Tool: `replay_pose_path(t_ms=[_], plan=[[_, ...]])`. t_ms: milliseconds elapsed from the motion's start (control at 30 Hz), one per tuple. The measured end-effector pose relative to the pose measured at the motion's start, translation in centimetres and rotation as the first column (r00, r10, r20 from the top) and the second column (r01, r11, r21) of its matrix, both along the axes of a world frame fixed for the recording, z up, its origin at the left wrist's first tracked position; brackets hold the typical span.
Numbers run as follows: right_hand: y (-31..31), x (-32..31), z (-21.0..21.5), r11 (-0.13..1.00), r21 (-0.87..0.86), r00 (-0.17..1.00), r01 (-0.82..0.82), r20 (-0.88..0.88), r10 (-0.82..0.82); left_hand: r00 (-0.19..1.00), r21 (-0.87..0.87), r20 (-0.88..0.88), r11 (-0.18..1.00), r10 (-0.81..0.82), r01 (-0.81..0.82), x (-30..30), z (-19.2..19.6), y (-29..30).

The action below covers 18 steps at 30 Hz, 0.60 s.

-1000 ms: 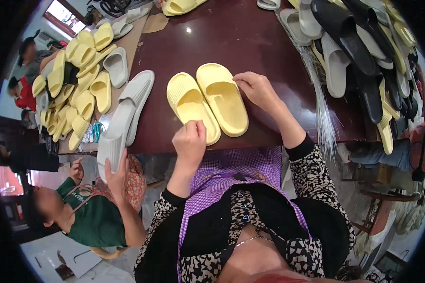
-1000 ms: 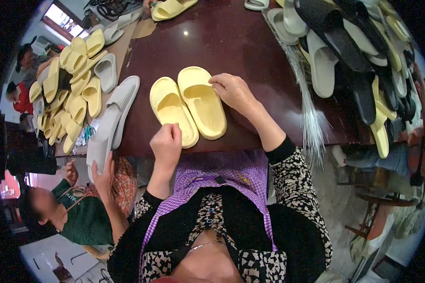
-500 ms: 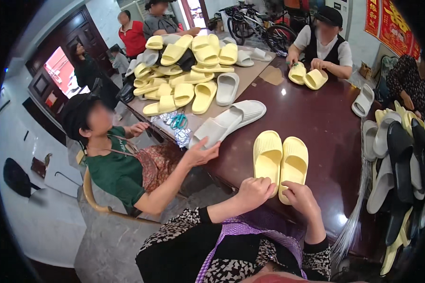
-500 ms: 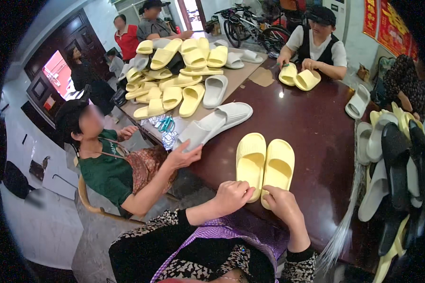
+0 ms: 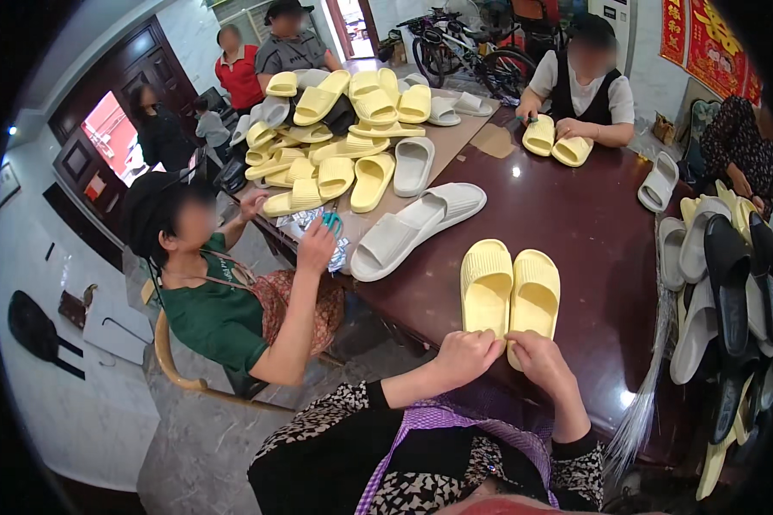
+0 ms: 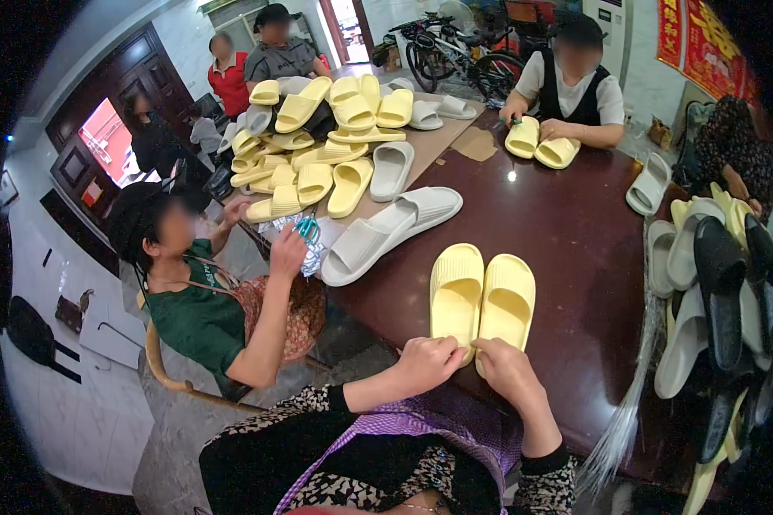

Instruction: The person pairs slides by threading plastic ties through each pair and fastening the ties by hand.

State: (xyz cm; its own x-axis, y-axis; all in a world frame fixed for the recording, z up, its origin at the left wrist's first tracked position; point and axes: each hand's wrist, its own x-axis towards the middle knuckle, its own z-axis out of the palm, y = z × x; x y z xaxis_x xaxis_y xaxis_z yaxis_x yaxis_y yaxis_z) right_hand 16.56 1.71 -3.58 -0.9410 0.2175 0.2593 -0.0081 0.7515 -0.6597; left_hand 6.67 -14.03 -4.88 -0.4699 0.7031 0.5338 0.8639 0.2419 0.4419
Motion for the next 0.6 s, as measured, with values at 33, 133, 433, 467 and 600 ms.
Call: replay_pose_path(t_ms=[33,133,433,467,600], plan=[[0.1,0.3,0.1,1.0,-0.008,0.999,-0.028,0.018,0.028,1.0,-0.001,0.003,1.0,0.0,0.0,0.0,-0.1,-0.1],[0.1,0.6,0.4,0.996,-0.026,0.995,-0.084,0.053,0.085,0.999,-0.018,-0.016,0.999,0.037,-0.037,-0.5,0.0,-0.5],[-1.0,0.7,0.5,0.999,0.043,0.984,0.013,0.177,-0.02,1.0,0.045,0.006,0.999,0.023,-0.023,0.6,0.0,-1.2],[-1.3,0.8,0.4,0.992,0.098,0.985,0.076,0.144,-0.09,1.0,0.047,0.004,0.999,0.018,-0.018,0.5,0.0,-1.3],[-0.8,1.3,-1.2,0.931,0.253,0.952,0.263,-0.226,-0.208,0.998,0.059,0.031,0.997,-0.05,0.048,0.4,-0.4,-0.9]])
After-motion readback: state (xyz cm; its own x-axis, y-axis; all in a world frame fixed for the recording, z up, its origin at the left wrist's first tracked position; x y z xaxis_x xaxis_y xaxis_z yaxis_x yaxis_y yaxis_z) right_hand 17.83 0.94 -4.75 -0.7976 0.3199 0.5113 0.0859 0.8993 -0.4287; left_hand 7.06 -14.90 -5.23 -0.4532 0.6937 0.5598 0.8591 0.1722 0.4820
